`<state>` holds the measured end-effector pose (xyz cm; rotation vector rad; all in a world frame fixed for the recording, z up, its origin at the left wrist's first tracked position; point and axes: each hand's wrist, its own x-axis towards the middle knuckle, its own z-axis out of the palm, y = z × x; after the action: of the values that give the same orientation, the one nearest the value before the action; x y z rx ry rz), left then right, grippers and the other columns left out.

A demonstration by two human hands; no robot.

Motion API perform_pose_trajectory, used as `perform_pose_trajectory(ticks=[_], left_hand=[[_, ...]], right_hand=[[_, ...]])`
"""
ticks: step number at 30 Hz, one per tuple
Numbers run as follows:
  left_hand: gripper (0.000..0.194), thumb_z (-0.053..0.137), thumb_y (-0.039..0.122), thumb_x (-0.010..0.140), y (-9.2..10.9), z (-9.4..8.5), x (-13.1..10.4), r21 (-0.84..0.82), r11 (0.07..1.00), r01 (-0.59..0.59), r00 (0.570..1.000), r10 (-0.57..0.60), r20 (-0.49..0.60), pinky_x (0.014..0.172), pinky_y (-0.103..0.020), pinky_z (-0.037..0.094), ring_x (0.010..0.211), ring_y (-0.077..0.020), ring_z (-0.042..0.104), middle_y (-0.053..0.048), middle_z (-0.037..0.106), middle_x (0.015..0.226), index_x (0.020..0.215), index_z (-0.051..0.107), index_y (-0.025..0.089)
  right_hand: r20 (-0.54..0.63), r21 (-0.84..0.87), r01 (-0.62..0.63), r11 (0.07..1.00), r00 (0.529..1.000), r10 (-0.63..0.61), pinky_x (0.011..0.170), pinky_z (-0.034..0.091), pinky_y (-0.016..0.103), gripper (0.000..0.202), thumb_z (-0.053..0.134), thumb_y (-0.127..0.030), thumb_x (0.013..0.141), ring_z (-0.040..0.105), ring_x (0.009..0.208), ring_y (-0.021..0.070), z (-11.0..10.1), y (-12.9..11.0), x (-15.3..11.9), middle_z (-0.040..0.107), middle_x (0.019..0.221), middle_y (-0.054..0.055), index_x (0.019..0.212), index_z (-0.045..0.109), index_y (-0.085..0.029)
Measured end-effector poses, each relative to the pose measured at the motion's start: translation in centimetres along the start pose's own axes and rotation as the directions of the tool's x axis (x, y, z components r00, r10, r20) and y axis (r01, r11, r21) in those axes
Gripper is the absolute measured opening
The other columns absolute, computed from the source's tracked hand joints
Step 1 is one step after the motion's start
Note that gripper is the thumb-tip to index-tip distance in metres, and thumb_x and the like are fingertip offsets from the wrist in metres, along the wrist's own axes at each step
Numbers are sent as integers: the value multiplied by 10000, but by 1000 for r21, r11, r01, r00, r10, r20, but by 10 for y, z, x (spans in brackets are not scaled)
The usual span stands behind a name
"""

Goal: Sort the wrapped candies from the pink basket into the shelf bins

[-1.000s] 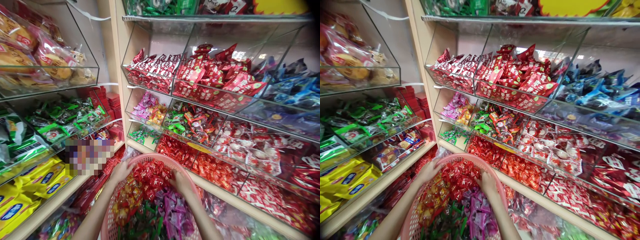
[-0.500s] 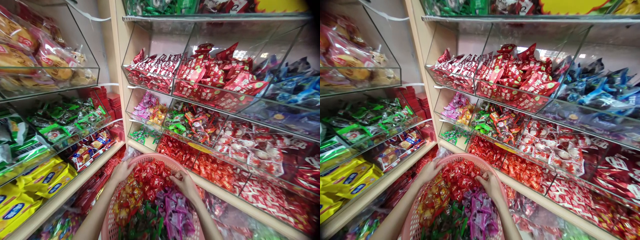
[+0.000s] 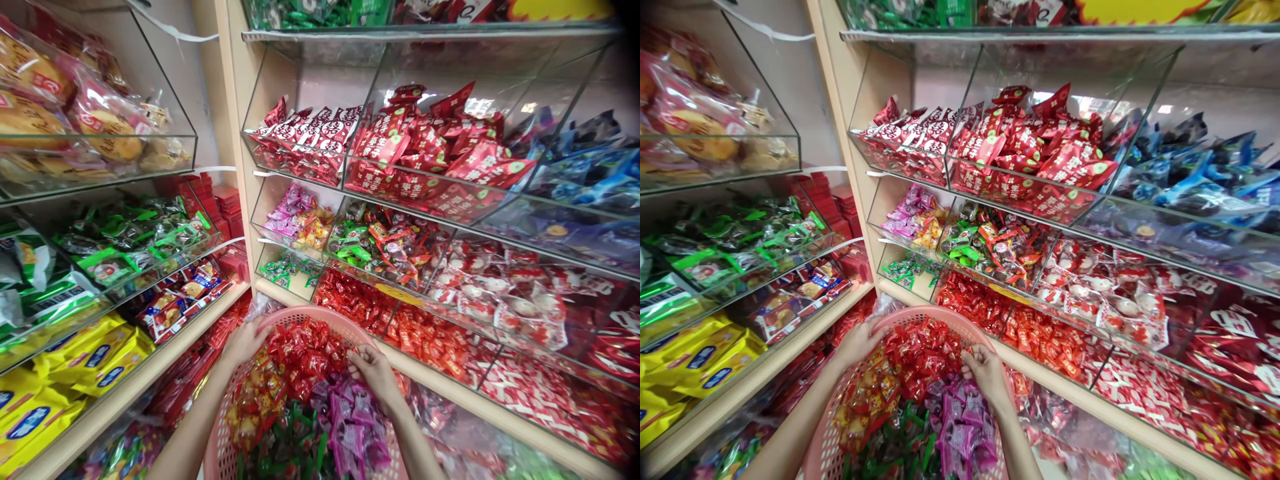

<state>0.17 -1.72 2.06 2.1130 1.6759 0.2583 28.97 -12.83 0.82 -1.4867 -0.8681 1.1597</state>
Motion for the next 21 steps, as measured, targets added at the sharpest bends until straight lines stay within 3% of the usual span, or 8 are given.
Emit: perform_pose_trajectory(ticks=[5, 10, 13, 17, 21], left_hand=[[417, 338, 486, 835, -2, 1, 1, -5, 1000, -22, 1000, 22, -8, 778, -264, 403, 934, -197, 594, -72, 654, 978, 1097, 536, 229], [425, 325, 496, 838, -5, 3, 1, -9, 999, -40, 999, 40, -11, 778, -258, 402, 916, -185, 600, -69, 654, 970, 1087, 532, 222], [436, 304, 515, 837, -8, 5, 2, 5, 998, -61, 998, 61, -27, 759, -258, 406, 901, -188, 606, -65, 659, 952, 1075, 535, 232], [467, 283, 546, 829, -10, 7, 4, 13, 998, -66, 997, 67, -33, 728, -259, 412, 871, -197, 617, -62, 668, 906, 1062, 546, 240], [515, 227, 559, 838, -10, 8, 5, -19, 999, -26, 995, 25, -94, 763, -269, 416, 907, -199, 609, -71, 662, 958, 1081, 551, 241]], right_hand=[[25, 47, -59, 997, 998, 58, 524, 486, 268, 320, 617, -491, 654, 609, 534, 154, 1, -6, -1, 620, 600, -3, 711, 520, -191], [24, -49, -37, 998, 999, 38, 500, 493, 310, 289, 555, -495, 681, 618, 540, 193, 2, 5, 9, 621, 603, 4, 727, 525, -211], [1, -93, -14, 996, 1000, 14, 496, 498, 324, 352, 544, -471, 688, 631, 583, 217, 7, 6, 13, 630, 651, 17, 918, 518, -206], [-85, -232, 89, 969, 990, -111, 484, 484, 321, 522, 485, -488, 735, 622, 592, 218, 4, -14, 3, 655, 752, 66, 1132, 443, -153], [-234, -389, 213, 896, 918, -320, 721, 488, 336, 465, 484, -483, 747, 614, 843, 230, -26, -25, -22, 642, 989, 122, 1076, 528, -158]])
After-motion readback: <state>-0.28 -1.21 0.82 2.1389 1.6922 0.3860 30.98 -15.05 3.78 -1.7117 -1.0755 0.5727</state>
